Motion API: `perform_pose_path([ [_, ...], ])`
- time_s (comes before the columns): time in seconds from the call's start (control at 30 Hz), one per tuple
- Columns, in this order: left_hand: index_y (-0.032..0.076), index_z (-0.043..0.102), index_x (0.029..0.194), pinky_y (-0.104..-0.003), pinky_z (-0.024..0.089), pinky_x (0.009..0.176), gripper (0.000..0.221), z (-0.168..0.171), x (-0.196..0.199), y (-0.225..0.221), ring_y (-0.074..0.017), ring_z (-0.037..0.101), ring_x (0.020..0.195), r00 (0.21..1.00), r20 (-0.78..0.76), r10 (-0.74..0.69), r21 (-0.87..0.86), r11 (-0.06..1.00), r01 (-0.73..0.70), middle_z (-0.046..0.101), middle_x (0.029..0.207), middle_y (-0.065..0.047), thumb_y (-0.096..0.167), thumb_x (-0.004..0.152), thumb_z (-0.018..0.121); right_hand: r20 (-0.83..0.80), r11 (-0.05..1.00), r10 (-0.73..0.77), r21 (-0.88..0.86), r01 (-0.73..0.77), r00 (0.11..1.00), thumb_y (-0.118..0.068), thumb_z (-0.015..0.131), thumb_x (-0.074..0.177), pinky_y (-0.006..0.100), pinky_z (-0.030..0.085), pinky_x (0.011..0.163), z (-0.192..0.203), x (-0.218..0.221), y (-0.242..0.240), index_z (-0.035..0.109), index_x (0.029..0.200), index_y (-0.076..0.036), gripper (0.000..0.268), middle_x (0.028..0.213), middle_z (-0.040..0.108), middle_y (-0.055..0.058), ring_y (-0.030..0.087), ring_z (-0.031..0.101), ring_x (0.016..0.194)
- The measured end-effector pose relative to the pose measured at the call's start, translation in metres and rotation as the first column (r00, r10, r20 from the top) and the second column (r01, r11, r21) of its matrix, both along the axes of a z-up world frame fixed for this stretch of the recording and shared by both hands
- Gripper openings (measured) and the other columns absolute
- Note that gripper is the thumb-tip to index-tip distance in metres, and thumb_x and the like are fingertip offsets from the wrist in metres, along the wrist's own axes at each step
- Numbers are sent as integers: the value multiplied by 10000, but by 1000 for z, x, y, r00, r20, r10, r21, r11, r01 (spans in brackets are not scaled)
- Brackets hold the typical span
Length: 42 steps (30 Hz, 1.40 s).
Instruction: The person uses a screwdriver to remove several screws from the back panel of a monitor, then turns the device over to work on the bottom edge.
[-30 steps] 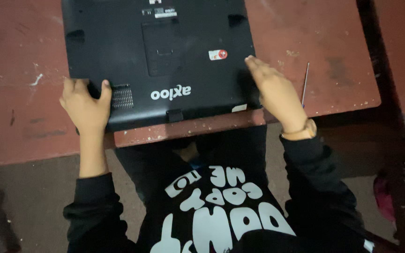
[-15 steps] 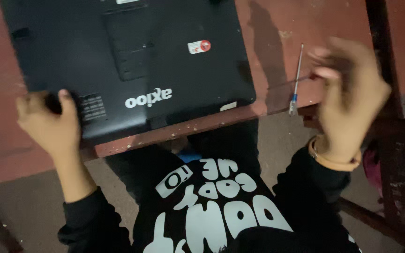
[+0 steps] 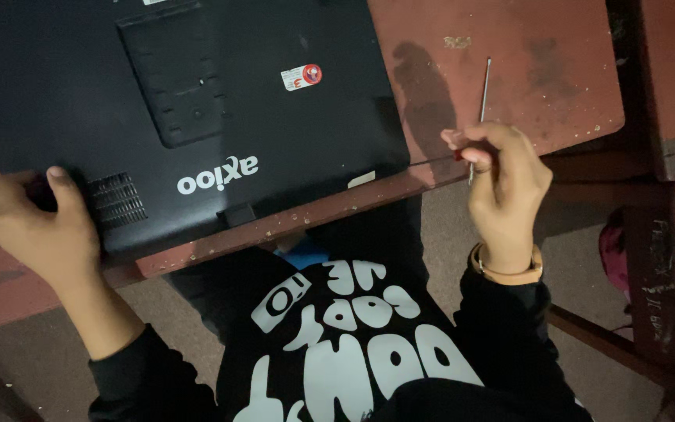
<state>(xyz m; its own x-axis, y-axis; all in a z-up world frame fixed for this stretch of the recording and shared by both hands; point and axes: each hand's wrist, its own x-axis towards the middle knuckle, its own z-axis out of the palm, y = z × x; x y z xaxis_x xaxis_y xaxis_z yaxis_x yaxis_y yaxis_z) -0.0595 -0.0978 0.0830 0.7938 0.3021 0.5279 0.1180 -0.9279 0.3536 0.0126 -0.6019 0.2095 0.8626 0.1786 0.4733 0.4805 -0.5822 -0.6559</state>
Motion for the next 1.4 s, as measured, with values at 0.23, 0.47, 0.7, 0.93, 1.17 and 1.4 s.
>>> perform_pose_path([
  [0.23, -86, 695, 1051, -524, 470, 744, 209, -3, -2, 4, -434, 636, 889, 1000, 9, -20, 15, 1000, 20, 610, 1070, -249, 94, 1126, 770, -5, 996, 57, -66, -57, 998, 55, 469, 1133, 377, 573, 925, -1, 4, 2, 569, 1157, 79, 105, 1102, 682, 228, 331, 736, 1011],
  [0.47, -97, 651, 1047, -506, 439, 806, 188, -9, -4, 10, -415, 596, 947, 1000, 4, -24, 74, 997, 24, 635, 1017, -251, 25, 1110, 779, -165, 838, 546, 108, -535, 821, 205, 365, 1014, 514, 584, 1115, 11, 8, -1, 585, 1098, 58, 278, 1138, 634, 208, 455, 632, 1284],
  [0.7, -83, 660, 1048, -486, 442, 810, 168, -10, -5, 11, -388, 594, 946, 1000, -16, -23, 46, 999, 24, 656, 1017, -236, 26, 1123, 764, -355, 939, 204, -194, -285, 912, 292, 354, 810, 407, 538, 1112, 24, 10, -16, 363, 1515, 33, 752, 1444, 459, 264, 360, 565, 1327],
  [0.93, -100, 669, 1081, -524, 459, 767, 187, -11, -2, 12, -455, 629, 917, 1000, 10, -16, 100, 995, 15, 649, 1062, -281, 43, 1116, 784, 265, 969, -237, -7, 247, 935, -124, 794, 963, 347, 497, 723, -43, -1, -58, 679, 1052, -55, 161, 956, 703, 80, 214, 651, 787],
  [1.17, -63, 656, 1062, -564, 430, 726, 246, -5, 1, 3, -474, 593, 931, 1000, 3, 14, 170, 985, -14, 664, 987, -262, 155, 1112, 760, -181, 674, 393, 723, -149, 902, -452, 546, 1089, 325, 658, 812, -54, -19, -14, 639, 1116, -39, 424, 1190, 669, 246, 331, 736, 1051],
  [1.4, -42, 675, 1001, -519, 452, 633, 209, 16, 6, -16, -422, 626, 815, 997, 18, 75, 65, 995, -76, 599, 997, -202, 142, 995, 774, -131, 891, 451, 112, -439, 883, -83, 490, 1083, 400, 588, 946, -26, -26, 68, 507, 1075, -22, 64, 1096, 680, 201, 331, 716, 1068],
])
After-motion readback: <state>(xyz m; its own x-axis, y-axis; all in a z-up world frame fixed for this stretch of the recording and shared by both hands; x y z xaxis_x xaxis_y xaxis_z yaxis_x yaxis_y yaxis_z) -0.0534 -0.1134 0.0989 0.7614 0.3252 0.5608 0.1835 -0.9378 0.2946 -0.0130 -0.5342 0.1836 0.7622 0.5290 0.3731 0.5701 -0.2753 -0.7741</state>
